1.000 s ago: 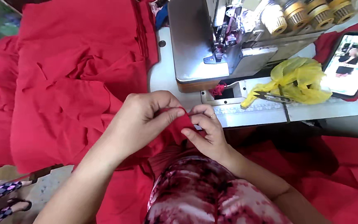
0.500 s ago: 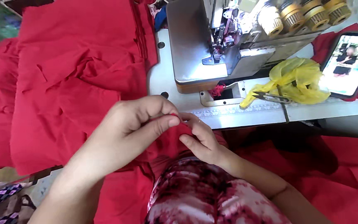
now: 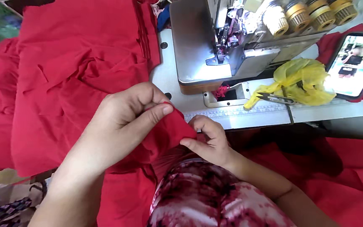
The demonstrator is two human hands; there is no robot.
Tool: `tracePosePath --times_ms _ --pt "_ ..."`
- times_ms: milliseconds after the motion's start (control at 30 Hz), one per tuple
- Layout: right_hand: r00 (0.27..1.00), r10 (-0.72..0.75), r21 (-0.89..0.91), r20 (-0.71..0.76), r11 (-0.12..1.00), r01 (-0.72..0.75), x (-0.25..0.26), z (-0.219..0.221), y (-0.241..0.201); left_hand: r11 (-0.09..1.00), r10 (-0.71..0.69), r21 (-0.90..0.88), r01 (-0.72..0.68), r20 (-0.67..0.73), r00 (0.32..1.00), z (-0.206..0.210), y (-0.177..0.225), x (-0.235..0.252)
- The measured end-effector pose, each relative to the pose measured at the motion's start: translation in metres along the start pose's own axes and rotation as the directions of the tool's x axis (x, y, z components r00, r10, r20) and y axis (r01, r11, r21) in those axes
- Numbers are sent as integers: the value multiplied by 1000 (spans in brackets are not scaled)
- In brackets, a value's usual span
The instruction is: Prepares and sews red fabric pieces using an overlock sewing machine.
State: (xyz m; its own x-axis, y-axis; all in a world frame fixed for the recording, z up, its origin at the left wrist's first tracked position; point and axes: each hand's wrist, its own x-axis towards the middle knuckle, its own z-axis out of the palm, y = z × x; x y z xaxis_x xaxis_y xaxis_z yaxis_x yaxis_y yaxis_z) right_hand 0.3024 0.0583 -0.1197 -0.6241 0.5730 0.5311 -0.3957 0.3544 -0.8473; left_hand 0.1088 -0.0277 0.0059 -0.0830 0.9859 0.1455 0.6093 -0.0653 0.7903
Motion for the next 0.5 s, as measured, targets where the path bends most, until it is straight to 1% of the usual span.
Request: tracePosePath --times_ms 67,133,200,267,300,367,433,500 --pt "998 65 65 1 996 -65 -3 0 -2 1000 -6 9 6 7 1000 0 1 1" --pt "995 95 105 20 990 -97 -6 1 1 1000 9 7 -10 22 1000 1 1 1" --pt "996 87 77 -12 993 -86 -9 3 7 1000 14 26 -15 49 999 3 7 2" --pt "995 82 65 -63 995 -78 -10 5 11 996 -21 90 16 46 999 8 25 5" --pt "994 86 76 -63 994 -81 -9 4 13 994 -29 105 23 57 998 8 30 5" --pt "992 97 101 -77 991 -89 -4 4 13 999 11 50 -16 98 995 6 28 2" --pt "997 67 162 -37 985 -60 3 1 10 999 47 -20 -44 134 990 5 27 -2" --pt "998 6 258 58 966 -21 7 -1 15 998 44 -60 -35 151 988 5 33 -2"
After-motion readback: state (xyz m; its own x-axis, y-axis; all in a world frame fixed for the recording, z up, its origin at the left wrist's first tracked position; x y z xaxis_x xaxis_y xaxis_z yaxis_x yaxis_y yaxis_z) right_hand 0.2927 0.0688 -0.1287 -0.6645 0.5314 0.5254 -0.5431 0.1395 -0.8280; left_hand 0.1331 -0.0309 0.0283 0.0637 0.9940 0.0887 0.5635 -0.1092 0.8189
